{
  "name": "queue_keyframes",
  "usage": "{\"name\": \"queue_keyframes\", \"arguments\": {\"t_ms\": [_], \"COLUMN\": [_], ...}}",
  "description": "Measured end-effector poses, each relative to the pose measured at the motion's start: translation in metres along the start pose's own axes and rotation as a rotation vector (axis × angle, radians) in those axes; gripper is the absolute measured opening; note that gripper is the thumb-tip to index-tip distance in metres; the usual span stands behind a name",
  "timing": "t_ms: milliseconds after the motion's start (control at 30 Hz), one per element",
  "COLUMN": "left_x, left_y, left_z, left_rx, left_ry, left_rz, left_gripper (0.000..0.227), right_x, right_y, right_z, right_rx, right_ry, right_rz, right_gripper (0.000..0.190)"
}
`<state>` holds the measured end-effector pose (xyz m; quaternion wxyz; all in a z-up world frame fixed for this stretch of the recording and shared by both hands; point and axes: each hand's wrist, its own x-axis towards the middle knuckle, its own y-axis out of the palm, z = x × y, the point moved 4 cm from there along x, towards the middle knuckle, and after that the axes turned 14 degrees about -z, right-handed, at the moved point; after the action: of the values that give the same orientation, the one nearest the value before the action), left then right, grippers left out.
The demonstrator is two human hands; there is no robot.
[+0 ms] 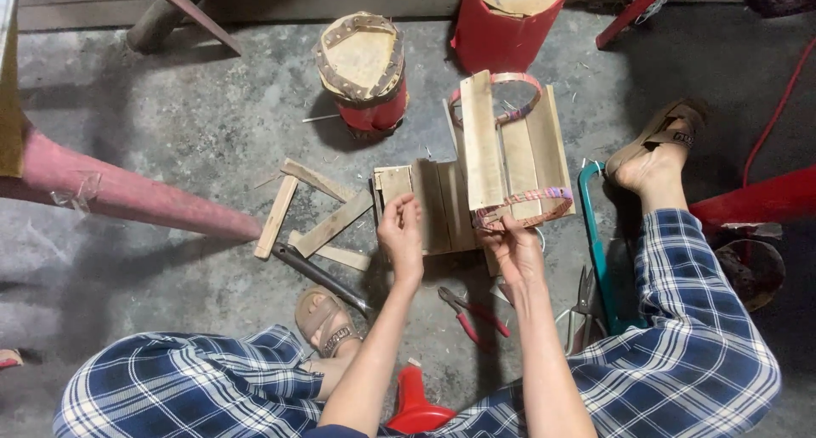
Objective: The person assembles a small wooden frame by attaching a colorful woven band to its sides using pliers and nails. They repeatedly position the band, insert nails, and bend them to secure the band in place.
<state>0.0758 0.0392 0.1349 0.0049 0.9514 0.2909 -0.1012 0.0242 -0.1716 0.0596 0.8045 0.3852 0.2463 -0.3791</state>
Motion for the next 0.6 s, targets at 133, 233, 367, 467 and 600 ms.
{"name": "queue_keyframes", "arguments": {"t_ms": [133, 233, 367, 467, 600], "left_x": [-0.029, -0.042, -0.039, -0.028, -0.016], "left_y": [0.001, 0.004, 0.004, 0.003, 0.008], "left_z": [-0.082, -0.1, -0.1, -0.084, -0.064], "left_rx": [0.026, -0.019, 0.035, 0.062, -0.026], "left_ry": [0.23, 0.366, 0.293, 0.126, -0.07], "left_rz": [0.036, 0.152, 0.31, 0.374, 0.466], "left_gripper": [0.017, 0.024, 0.037, 0.053, 0.075], "right_x": [-0.005, -0.021, -0.037, -0.059, -0.101], "right_y": [0.001, 0.006, 0.013, 0.024, 0.042], "right_z": [0.007, 0.018, 0.04, 0.058, 0.092], "right_rx": [-0.004, -0.054, -0.231, -0.394, -0.812], "right_ry": [-0.056, -0.143, -0.387, -0.599, -0.928], "right_rz": [-0.034, -0.058, -0.128, -0.201, -0.307], "right_gripper": [0.025, 0.027, 0.023, 0.018, 0.01]}}
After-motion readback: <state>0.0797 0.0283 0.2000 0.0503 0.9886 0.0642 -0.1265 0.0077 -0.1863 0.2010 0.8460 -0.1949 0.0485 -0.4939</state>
